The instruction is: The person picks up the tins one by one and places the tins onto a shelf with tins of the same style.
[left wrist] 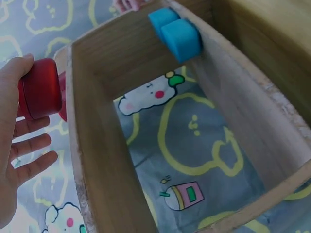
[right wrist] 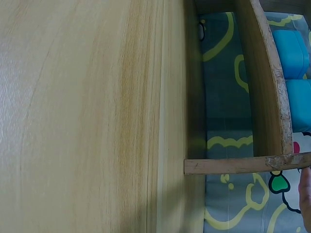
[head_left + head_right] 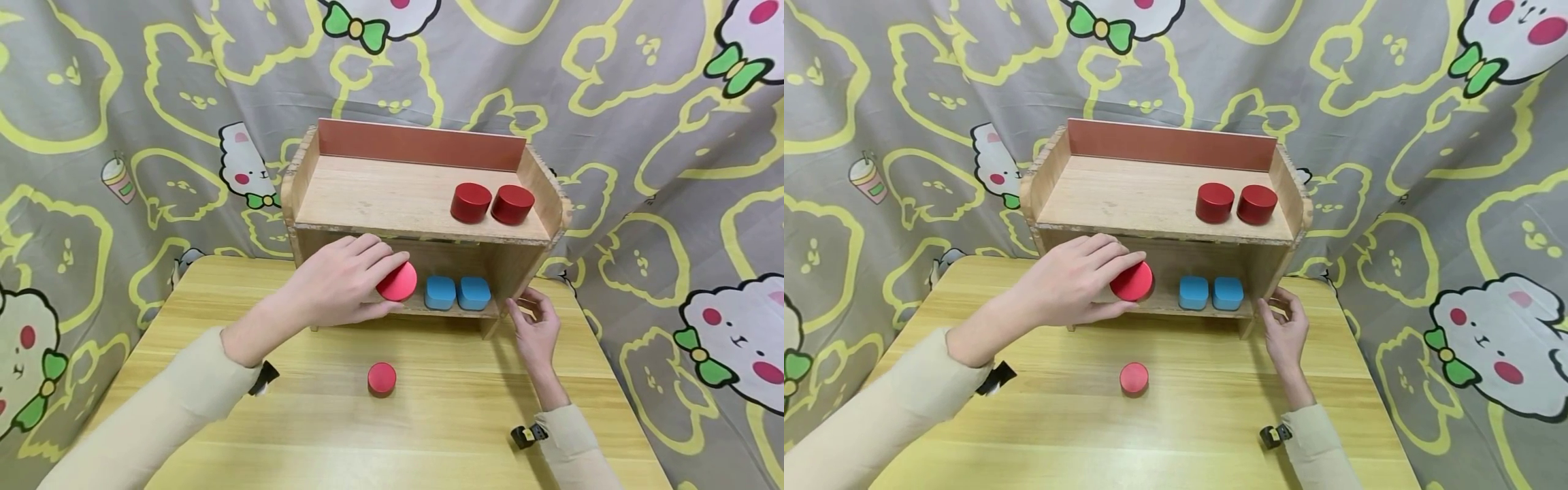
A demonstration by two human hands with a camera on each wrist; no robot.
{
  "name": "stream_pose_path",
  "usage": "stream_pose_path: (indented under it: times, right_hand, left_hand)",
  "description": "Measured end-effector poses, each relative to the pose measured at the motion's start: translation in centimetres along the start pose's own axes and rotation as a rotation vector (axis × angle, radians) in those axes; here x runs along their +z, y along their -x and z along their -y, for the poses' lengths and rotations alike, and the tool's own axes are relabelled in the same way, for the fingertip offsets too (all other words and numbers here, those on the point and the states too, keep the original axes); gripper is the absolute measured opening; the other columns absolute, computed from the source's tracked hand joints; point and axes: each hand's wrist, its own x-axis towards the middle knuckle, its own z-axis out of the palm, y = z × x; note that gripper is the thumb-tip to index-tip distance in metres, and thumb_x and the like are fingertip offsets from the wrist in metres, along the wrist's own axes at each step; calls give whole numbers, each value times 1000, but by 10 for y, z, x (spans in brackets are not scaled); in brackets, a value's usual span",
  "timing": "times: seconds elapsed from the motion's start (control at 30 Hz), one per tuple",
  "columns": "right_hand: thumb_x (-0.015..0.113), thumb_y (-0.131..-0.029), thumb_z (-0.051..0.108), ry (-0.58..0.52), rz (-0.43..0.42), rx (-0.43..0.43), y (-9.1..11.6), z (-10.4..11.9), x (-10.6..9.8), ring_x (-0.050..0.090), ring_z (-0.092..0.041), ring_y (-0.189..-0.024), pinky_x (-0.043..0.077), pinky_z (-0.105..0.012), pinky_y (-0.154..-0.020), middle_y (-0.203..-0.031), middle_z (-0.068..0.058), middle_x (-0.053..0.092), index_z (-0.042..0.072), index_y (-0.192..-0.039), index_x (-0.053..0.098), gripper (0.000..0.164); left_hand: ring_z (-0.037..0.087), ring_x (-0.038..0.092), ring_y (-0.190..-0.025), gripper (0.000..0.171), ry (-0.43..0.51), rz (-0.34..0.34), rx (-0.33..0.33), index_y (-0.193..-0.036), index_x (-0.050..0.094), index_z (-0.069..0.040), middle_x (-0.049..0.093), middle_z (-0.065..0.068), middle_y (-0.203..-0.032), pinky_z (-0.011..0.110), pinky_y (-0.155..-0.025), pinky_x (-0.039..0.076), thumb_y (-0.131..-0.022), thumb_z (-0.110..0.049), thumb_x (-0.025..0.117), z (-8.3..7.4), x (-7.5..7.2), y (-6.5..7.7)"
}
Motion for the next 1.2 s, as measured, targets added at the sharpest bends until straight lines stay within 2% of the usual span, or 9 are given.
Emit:
stream_pose_path:
  times: [0.17,0.4,0.7,0.93,1.2]
  right_hand:
    - [73,-91,-10,8,4,-4,0,0,0,69,-2,-95,59,-12,-78,-107,11,71,-11,-122,65,32]
    - [74,-90,-10,-12,-2,11,0,2,-1,69,-5,-94,58,-11,-75,-105,9,71,-10,-122,66,32]
    - [72,-91,-12,-5,3,-7,0,1,1,69,-2,-93,59,-11,-76,-106,10,71,-12,-121,65,31]
    - [72,-91,-12,-4,4,-10,-1,1,1,69,-2,-93,59,-11,-76,-107,11,71,-16,-122,63,33]
    - [71,-91,-12,-3,1,-10,0,2,1,69,-2,-93,59,-11,-76,-107,11,71,-17,-122,63,33]
  left_hand:
    - [25,67,-105,62,30,-20,-15,-132,68,-5,74,8,-115,37,-89,61,-91,-51,77,5,0,-7]
    - [25,66,-106,60,52,8,-37,-133,68,-6,72,8,-118,37,-91,61,-93,-51,74,12,-2,-19]
    - [27,65,-106,58,55,-48,-88,-132,68,-5,72,10,-114,37,-92,60,-94,-49,74,21,-12,-30]
    - [28,64,-107,60,54,-24,-111,-133,67,-4,71,11,-116,39,-92,60,-95,-50,73,31,-11,-40]
    - [28,64,-109,60,51,30,-148,-134,65,-6,71,11,-118,38,-92,59,-97,-53,69,41,-2,-51]
